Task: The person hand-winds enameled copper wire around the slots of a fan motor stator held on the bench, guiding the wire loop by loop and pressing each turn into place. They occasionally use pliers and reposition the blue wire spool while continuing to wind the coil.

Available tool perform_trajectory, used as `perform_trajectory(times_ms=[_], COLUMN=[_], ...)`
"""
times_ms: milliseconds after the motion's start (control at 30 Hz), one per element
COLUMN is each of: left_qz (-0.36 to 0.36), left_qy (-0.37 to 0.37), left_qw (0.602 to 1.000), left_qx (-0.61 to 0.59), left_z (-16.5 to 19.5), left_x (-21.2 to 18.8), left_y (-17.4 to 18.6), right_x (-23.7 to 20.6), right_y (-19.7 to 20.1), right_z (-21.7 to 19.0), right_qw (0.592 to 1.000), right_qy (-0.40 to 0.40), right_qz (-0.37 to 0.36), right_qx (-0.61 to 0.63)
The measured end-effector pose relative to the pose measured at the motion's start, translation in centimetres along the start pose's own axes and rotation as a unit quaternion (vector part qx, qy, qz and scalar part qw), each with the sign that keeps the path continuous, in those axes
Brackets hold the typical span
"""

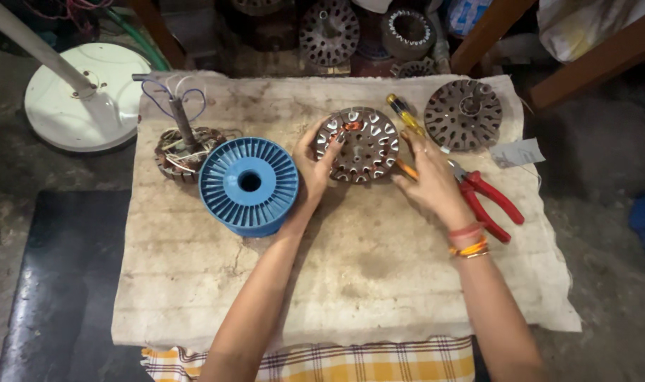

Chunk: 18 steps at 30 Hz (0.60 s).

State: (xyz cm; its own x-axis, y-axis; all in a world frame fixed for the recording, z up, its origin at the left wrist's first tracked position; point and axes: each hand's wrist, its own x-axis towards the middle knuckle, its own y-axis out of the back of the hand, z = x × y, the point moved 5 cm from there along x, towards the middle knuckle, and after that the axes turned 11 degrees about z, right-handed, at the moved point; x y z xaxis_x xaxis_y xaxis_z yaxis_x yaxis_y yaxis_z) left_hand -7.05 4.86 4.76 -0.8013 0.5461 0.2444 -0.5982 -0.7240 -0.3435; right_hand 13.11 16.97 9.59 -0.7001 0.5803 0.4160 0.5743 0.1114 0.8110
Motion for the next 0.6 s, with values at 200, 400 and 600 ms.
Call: perform_trajectory(times_ms=[200, 400, 600], left_qz=[-0.029, -0.039, -0.053], left_qy=[0.051, 0.045, 0.031], left_qw=[0.997, 0.998, 0.998], left_qx=[-0.047, -0.027, -0.02], left_z=[0.0, -0.7, -1.4], left_x=[0.0, 0.0, -0.1], left_y=[-0.6, -1.7, -1.5], right_x=[-0.7, 4.1, 10.2], right_y=[0.3, 4.2, 2.2], right_z=[0.0, -2.4, -8.9], right_qw=[0.982, 0.977, 0.973], right_qy=[-0.105, -0.179, 0.14], right_qz=[0.066, 0.118, 0.004], right_qx=[-0.145, -0.01, 0.183])
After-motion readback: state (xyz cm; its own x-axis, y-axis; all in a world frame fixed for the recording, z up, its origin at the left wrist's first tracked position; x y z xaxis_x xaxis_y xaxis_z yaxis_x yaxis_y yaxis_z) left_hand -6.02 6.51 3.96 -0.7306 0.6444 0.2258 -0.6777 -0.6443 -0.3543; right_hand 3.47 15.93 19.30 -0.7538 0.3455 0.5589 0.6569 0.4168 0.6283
